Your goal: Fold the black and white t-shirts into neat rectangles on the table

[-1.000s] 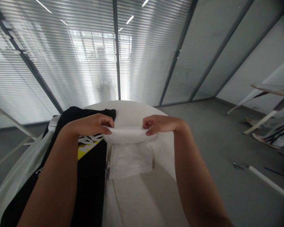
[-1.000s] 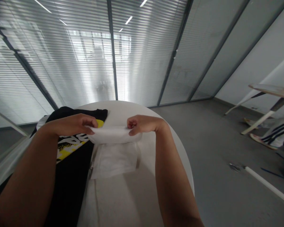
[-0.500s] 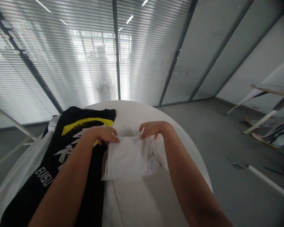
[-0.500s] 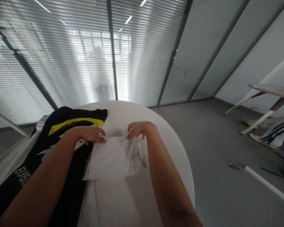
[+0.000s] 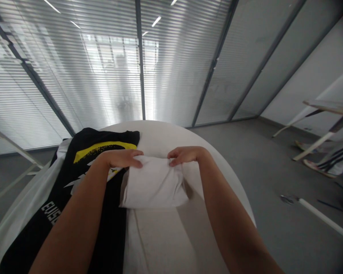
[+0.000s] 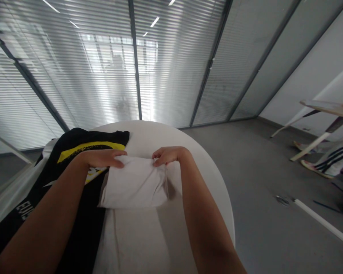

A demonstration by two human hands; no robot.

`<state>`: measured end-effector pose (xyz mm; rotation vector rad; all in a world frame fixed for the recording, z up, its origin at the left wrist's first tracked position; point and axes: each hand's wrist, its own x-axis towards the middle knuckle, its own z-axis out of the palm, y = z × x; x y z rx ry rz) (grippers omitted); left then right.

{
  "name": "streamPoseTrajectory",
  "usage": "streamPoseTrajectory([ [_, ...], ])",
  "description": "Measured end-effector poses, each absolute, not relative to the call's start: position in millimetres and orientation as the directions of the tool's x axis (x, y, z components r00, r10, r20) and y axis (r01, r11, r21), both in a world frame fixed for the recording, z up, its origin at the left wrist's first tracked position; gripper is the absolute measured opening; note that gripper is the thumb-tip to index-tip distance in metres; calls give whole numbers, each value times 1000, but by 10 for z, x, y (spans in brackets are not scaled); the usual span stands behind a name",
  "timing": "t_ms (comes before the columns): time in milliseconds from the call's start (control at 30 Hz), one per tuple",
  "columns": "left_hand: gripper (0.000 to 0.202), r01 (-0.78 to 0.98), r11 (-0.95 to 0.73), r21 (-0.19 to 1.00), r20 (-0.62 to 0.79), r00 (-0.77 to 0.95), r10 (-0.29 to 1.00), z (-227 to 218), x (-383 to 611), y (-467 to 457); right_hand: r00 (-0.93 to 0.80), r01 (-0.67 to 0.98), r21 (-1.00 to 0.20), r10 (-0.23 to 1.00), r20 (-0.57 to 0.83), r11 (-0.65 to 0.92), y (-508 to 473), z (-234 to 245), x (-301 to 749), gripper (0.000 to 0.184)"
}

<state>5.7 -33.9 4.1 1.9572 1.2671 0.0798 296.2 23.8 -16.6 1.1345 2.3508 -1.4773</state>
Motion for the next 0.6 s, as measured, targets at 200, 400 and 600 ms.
streamPoseTrajectory([
  [200, 37, 712, -142, 688, -163, 343, 925, -56, -9, -269, -461, 780, -626, 672, -580, -6, 244, -171, 3045, 52],
  [400, 44, 470, 64, 880, -111, 72, 991, -197, -104, -200, -436, 807, -589, 641, -632, -33, 260, -173, 2977, 65],
  [600, 43, 489, 127, 863, -113, -58, 992, -238, -229, -190, -615, 763, -495, 701, -360, 415, 311, -347, 2646, 41],
])
